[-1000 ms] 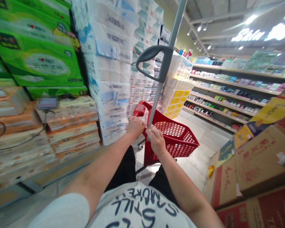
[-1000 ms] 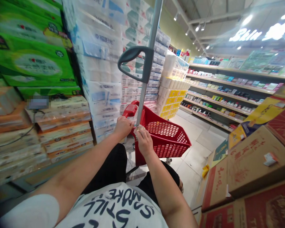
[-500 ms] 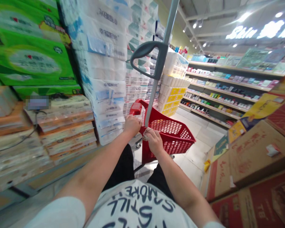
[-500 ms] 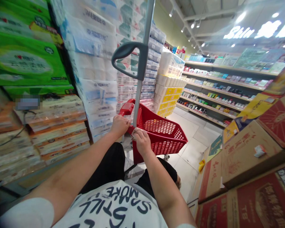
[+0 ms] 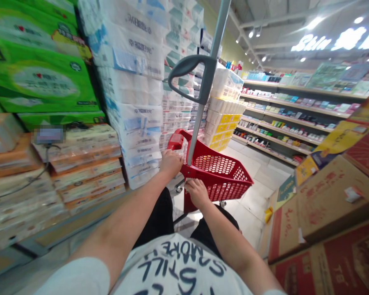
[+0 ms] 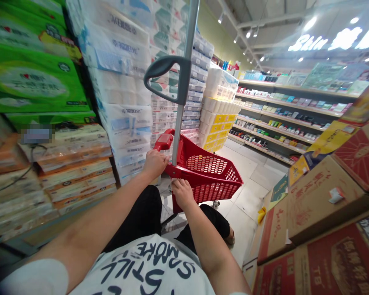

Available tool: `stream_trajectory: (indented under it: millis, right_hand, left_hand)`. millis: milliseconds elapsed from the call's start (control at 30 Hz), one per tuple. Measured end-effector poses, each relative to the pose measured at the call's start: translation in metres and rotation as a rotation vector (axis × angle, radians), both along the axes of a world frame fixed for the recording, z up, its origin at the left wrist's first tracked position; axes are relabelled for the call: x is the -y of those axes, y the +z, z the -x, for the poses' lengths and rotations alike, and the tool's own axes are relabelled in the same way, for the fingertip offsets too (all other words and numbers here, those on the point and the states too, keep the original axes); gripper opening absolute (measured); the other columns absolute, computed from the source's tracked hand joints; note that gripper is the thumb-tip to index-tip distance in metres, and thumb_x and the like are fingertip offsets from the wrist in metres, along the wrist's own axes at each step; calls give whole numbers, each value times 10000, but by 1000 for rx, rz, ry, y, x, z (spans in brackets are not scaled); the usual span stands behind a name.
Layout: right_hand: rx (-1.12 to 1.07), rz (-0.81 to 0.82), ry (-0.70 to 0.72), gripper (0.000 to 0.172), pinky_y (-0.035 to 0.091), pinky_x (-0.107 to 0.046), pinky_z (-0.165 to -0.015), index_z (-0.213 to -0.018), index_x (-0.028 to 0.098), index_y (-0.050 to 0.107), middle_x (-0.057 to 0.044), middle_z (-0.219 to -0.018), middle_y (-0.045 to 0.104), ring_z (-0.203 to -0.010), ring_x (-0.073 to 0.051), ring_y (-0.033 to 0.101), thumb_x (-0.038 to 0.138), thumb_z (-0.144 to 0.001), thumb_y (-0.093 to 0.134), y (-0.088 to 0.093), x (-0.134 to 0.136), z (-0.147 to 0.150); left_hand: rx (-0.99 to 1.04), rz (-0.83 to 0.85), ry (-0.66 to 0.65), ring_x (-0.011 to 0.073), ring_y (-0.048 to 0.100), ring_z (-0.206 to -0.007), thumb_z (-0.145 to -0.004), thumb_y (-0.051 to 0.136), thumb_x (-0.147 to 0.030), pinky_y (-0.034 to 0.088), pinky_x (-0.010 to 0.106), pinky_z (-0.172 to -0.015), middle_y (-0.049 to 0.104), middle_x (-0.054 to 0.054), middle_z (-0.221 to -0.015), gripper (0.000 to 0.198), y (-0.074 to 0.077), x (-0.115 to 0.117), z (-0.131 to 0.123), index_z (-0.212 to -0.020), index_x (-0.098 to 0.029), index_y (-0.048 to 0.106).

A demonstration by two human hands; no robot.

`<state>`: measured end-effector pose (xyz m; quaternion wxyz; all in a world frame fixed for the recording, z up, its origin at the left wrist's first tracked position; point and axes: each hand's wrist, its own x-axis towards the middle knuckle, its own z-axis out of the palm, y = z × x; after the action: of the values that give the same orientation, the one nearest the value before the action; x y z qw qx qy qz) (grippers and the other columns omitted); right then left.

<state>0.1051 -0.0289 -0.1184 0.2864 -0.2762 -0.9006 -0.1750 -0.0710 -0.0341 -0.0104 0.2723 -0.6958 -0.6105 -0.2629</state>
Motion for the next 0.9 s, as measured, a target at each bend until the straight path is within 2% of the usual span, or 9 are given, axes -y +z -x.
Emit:
stream_trajectory:
  millis: [100,267,467,667,833,900]
  right_hand:
    - [68,24,-30,214,374,-351,-812,-1035,198,670,-66,-1077,647,-953,-214,496,182,-936,481,-5,5,0]
    - [23,-14,-23,303,358,-359,-900,-1190,195,614,-87,-1163,616,-1093,-226,452,203,-979,397,7,4,11]
    - [164,63,-24,271,399,-344,-842,-1139,189,640,-88,-1075,642,-976,-220,495,174,-952,445,-22,3,5]
    - [76,19,-23,308,380,-366,-901,-1228,194,591,-101,-1206,602,-1090,-229,462,210,-978,413,-14,2,8]
    - [163,58,-23,282,400,-354,-868,-1174,190,620,-88,-1115,640,-997,-216,497,172,-961,436,-25,2,9]
    - [150,63,-29,288,401,-355,-866,-1182,185,616,-91,-1114,640,-995,-217,496,170,-961,433,-25,2,11]
  left_hand:
    - [-5,4,6,233,558,-755,-974,297,-357,331,433,-804,706,109,-721,551,1,1,-1,-689,-151,721]
    - [9,-3,-8,245,558,-758,-976,282,-334,324,447,-820,699,114,-700,560,4,1,-2,-698,-144,729]
    - [36,29,-30,251,550,-764,-973,285,-367,315,459,-819,696,113,-698,569,3,3,-1,-682,-157,726]
    - [62,25,-30,250,543,-794,-972,277,-364,310,467,-845,692,115,-706,563,1,0,-1,-691,-162,722]
    - [68,30,-51,249,538,-795,-970,286,-352,307,474,-857,684,112,-693,554,0,0,0,-684,-163,721]
    - [59,21,-47,248,536,-794,-970,281,-354,312,474,-859,684,112,-695,556,-1,0,0,-690,-166,724]
